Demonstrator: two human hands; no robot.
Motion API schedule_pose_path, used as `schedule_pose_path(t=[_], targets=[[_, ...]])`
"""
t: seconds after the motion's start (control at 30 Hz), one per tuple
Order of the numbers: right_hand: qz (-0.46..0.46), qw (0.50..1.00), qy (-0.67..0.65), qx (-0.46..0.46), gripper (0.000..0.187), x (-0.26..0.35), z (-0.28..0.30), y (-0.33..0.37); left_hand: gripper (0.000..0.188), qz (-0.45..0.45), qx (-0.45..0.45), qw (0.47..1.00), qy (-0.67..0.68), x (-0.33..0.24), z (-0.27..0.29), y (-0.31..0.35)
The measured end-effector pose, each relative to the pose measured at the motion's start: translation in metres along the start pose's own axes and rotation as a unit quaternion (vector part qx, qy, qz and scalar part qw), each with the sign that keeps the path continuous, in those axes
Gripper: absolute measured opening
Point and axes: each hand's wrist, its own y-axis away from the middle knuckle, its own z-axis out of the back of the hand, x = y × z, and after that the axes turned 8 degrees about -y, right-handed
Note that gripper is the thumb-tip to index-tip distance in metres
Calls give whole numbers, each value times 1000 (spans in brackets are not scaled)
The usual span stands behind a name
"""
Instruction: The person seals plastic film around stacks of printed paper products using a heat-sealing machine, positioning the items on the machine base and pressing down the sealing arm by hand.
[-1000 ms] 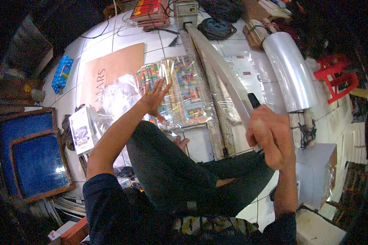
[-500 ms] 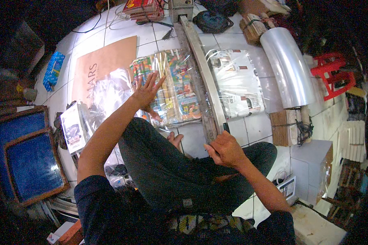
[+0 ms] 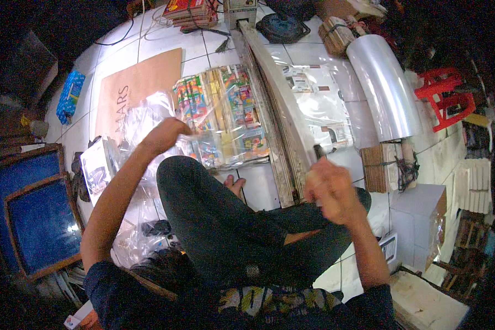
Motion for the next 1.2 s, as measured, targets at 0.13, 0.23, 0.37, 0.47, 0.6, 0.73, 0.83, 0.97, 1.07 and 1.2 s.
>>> schedule_pose_path(t=[0.13, 0.23, 0.37, 0.47, 0.6, 0.73, 0.83, 0.97, 1.07, 1.2], targets=[[47, 993, -106, 19, 54, 34, 46, -26, 24, 149, -99, 973, -146, 68, 11, 95], [87, 936, -296, -167, 54, 21, 66, -39, 40, 265, 100, 932, -224, 97, 9, 152], [-39, 971, 12, -236, 25, -54, 45, -32, 66, 298, 321, 861, -258, 69, 15, 161], [-115, 979, 112, -124, 53, -125, 2, -8, 67, 431, 190, 806, -359, 12, 35, 119], [6, 960, 231, -156, 57, -190, -39, 6, 59, 223, -83, 953, -188, -65, 52, 23], [56, 952, 226, -199, 39, -200, -41, -3, 40, 105, -126, 977, 138, -136, 17, -75], [79, 942, 254, -204, 31, -183, -32, -8, 44, 209, 95, 765, 602, -170, -16, -151], [51, 958, 222, -172, 30, -158, -23, -2, 81, 129, 58, 501, 854, -192, -56, -235], [42, 975, 131, -176, 31, -150, -27, -4, 56, 171, -109, 520, 830, -151, -65, -290], [149, 959, 157, -185, 25, -148, -51, -16, 24, 219, -301, 532, 761, -102, -62, -330]])
